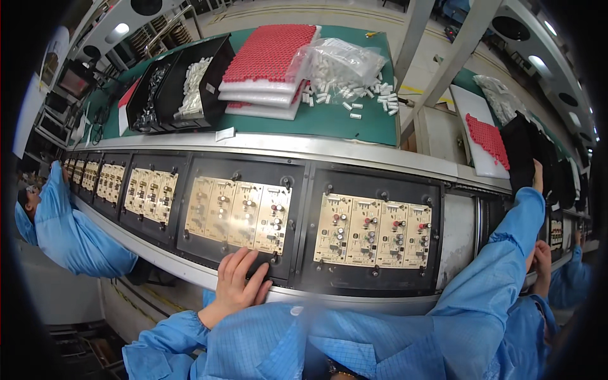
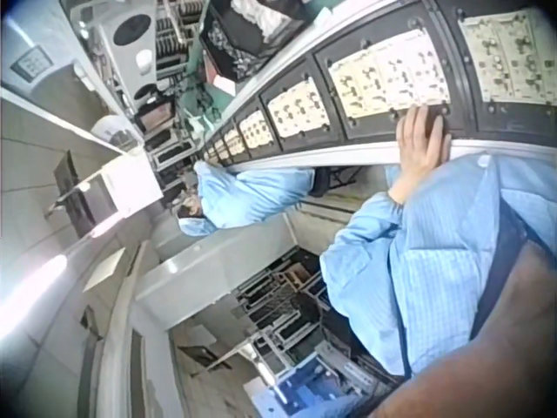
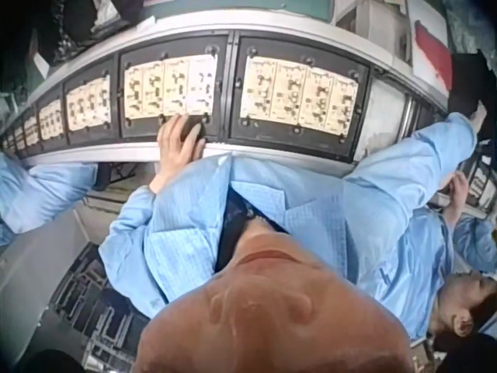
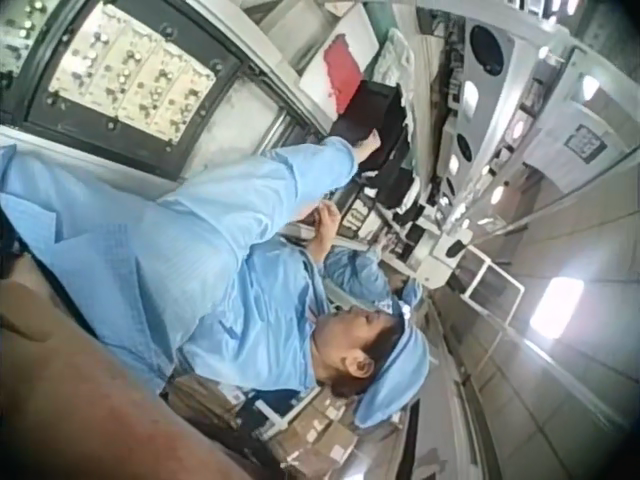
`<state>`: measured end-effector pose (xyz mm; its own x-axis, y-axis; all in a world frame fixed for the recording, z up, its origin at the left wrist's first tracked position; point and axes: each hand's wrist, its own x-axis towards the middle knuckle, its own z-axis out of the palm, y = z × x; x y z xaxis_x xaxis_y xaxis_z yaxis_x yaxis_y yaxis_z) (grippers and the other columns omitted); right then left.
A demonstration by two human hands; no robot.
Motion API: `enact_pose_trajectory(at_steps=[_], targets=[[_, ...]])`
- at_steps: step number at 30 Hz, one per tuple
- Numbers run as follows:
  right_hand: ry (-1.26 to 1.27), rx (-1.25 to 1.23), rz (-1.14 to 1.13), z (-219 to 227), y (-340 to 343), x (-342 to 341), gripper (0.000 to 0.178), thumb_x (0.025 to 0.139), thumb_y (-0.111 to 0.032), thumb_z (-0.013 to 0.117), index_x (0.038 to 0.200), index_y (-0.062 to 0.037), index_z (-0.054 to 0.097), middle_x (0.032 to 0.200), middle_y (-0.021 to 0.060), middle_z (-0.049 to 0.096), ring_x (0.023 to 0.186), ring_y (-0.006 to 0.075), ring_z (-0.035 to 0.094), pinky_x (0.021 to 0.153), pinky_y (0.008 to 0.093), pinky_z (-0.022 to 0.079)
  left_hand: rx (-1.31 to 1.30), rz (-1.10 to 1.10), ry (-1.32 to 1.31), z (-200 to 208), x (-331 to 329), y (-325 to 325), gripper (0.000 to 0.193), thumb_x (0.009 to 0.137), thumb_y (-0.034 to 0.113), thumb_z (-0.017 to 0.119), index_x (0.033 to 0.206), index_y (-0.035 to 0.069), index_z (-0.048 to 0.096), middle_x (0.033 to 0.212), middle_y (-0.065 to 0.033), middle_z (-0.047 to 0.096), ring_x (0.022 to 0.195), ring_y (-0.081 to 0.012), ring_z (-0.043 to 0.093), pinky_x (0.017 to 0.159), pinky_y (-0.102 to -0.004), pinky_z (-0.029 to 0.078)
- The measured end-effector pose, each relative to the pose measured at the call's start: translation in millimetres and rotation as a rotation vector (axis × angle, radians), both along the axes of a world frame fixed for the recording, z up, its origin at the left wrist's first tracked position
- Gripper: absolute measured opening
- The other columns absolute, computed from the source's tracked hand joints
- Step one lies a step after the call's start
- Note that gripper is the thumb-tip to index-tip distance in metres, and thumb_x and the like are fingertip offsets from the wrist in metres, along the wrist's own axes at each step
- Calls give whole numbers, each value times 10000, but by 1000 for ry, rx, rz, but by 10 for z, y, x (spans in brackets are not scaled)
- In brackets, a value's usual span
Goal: The person assembles electronics along a conveyor line by picking components from bins, attaching them onto circuit boards by hand, and sliding the board trays along the track.
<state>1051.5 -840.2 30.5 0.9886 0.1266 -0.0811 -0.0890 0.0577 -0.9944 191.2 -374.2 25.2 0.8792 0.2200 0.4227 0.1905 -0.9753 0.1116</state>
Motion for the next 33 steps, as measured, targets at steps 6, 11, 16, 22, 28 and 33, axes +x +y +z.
enact_pose_trajectory(at_steps=[6,11,16,22,28,33], targets=[[43,166,-235,326,197,-162,215,995,-112,583,1174,7,599,919,85,511,805,197,458,669,303,392,16,12,27,35,21,-50,361,798,229,696,1114,56,676,1321,-216,534,1238,-403,494,999,-535,403],[23,910,229,1017,16,-202,254,987,-89,589,1190,61,566,910,88,455,765,189,366,623,292,330,-5,-26,-19,-21,-86,72,352,803,219,705,1114,58,676,1332,-197,541,1251,-379,494,1011,-512,400],[77,690,527,1422,1654,-1309,344,997,-83,570,1311,48,526,1067,87,503,893,164,468,614,227,359,-18,-25,10,49,-9,57,335,819,212,710,1117,63,680,1365,-184,538,1276,-361,482,1018,-493,393],[71,236,679,1080,3761,-3159,326,974,-138,624,1259,18,601,1079,54,633,896,132,574,607,188,412,-52,-10,-19,4,-82,105,338,813,193,730,1117,53,687,1384,-190,517,1298,-384,456,1003,-515,400],[129,-45,977,458,5055,-4343,271,987,-197,611,1190,-26,665,928,-6,638,722,80,545,527,208,396,-126,-69,-57,30,-125,180,343,805,171,739,1115,38,678,1376,-200,509,1308,-397,433,1004,-530,408],[-1216,-482,628,-103,5595,-4592,193,875,-142,638,1040,-64,702,863,219,663,772,406,622,762,482,513,-267,-120,-58,28,-114,253,429,741,129,775,1153,73,669,1421,-198,446,1330,-411,388,1075,-503,331]])
